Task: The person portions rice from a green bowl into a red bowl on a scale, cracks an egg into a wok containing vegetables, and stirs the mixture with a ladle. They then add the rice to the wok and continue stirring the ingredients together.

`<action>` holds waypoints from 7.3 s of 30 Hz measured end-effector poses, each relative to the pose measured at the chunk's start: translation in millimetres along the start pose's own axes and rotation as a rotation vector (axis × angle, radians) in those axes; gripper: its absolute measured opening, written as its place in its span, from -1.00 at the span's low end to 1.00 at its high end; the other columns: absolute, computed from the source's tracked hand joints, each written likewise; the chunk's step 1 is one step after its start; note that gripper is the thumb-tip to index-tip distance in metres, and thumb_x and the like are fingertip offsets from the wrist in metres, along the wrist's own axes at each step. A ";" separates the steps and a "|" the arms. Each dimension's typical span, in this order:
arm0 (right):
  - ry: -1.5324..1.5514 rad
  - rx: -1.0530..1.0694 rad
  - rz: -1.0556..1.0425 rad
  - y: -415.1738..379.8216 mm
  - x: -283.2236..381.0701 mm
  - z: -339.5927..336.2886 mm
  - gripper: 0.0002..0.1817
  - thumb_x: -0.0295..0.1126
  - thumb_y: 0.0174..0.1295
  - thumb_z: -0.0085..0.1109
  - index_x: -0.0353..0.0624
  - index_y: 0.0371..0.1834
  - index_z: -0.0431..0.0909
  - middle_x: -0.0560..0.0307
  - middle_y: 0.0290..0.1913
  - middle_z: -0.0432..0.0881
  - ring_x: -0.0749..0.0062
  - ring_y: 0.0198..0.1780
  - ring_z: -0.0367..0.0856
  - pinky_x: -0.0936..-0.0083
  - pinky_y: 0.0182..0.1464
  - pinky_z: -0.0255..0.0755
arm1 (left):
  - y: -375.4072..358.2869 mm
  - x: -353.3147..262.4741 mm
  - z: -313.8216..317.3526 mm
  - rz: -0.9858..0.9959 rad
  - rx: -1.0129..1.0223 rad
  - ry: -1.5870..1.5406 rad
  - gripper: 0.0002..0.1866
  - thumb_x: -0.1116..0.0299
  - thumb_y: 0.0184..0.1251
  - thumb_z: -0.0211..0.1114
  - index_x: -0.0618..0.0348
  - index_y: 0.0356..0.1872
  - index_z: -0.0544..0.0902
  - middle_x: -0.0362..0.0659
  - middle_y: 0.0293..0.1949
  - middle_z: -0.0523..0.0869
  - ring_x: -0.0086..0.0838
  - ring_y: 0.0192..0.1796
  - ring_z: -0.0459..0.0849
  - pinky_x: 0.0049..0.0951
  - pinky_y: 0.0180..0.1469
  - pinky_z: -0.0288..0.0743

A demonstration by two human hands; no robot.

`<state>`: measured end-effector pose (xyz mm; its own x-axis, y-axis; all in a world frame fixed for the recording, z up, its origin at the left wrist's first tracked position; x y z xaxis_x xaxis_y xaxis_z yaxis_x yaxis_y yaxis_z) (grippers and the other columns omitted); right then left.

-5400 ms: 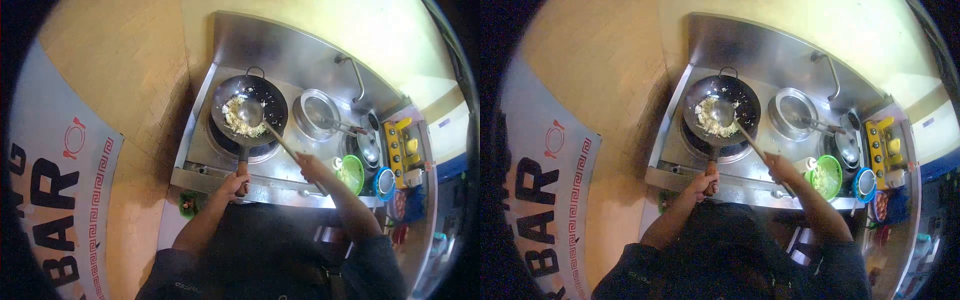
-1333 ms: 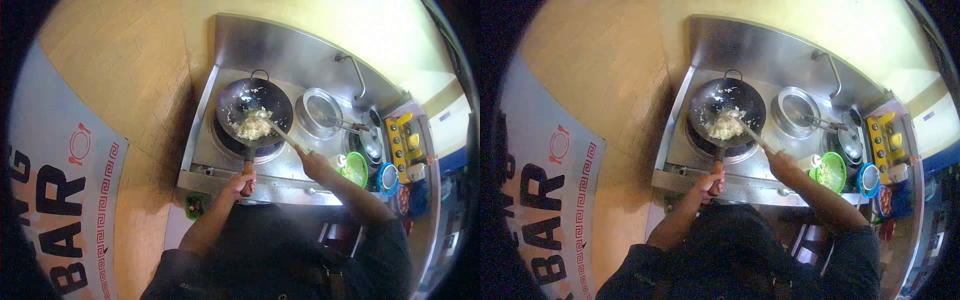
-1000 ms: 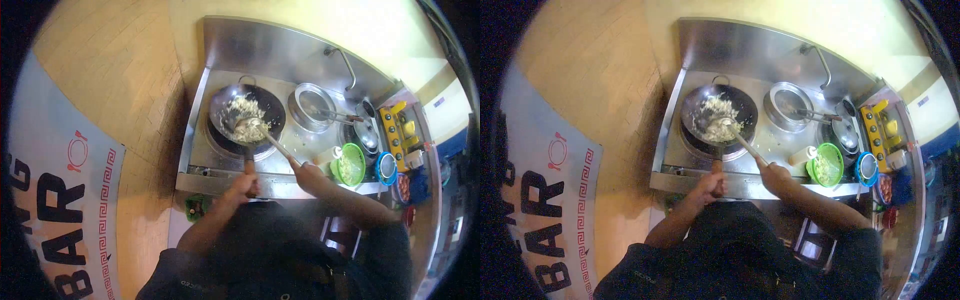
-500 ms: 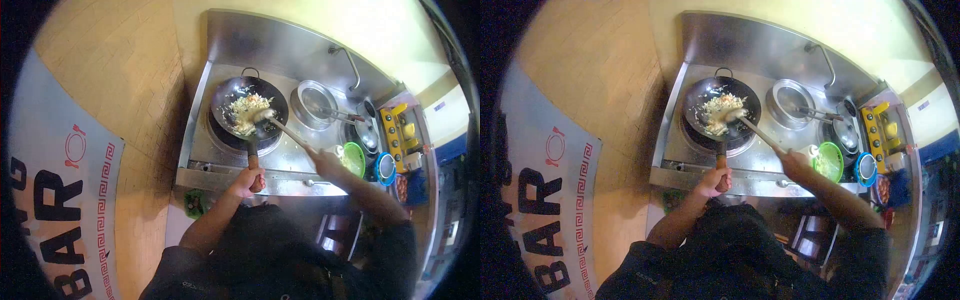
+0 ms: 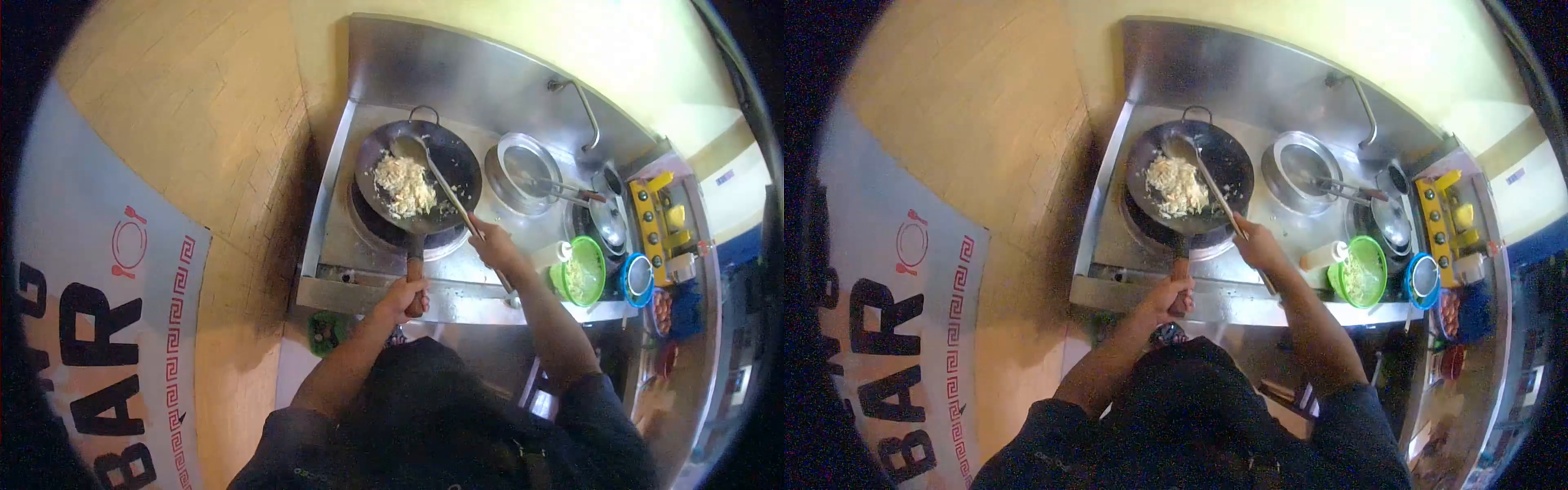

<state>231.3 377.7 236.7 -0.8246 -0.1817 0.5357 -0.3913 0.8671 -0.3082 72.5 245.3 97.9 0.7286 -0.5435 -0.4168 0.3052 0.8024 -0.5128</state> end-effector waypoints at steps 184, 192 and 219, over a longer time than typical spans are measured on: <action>0.510 0.250 0.277 0.9 -9.3 -15.3 -0.54 -0.13 0.40 -0.12 -0.03 0.31 0.34 0.23 -0.67 0.38 0.61 -0.72 0.36 0.63 -0.78 0.24 | 8.4 4.6 -15.7 0.123 0.015 0.093 -0.83 0.32 0.24 0.29 0.10 -0.28 0.48 -0.27 -0.52 0.50 -0.50 -0.58 0.52 -0.41 -0.53 0.48; -0.390 -0.054 0.056 39.0 -27.4 -30.7 -0.53 -0.27 0.33 -0.09 0.06 0.33 0.25 -0.33 -0.28 0.62 -0.18 -0.24 0.64 0.04 -0.18 0.52 | 12.2 3.6 -22.3 0.106 0.017 0.164 -0.82 0.28 0.29 0.27 0.05 -0.20 0.49 -0.30 -0.50 0.50 -0.53 -0.56 0.51 -0.36 -0.52 0.47; -0.406 -0.042 0.026 -58.3 19.7 -26.6 -0.41 -0.46 0.20 -0.12 -0.01 0.38 0.19 -0.30 -0.34 0.62 -0.19 -0.25 0.63 0.08 -0.20 0.50 | -24.4 -2.3 69.4 -0.045 0.019 -0.092 -0.85 0.43 0.23 0.17 0.20 -0.52 0.48 -0.17 -0.66 0.52 -0.39 -0.65 0.51 -0.36 -0.52 0.50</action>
<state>248.7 335.9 286.2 -0.9317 -0.3201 0.1717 -0.3577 0.8907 -0.2805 105.9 244.0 163.5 0.7669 -0.5549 -0.3224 0.3499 0.7827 -0.5147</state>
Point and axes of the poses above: each hand's wrist, its own y-axis towards the middle knuckle, its own z-axis out of the palm, x = y × z, the point moved 3 cm from there along y, towards the middle knuckle
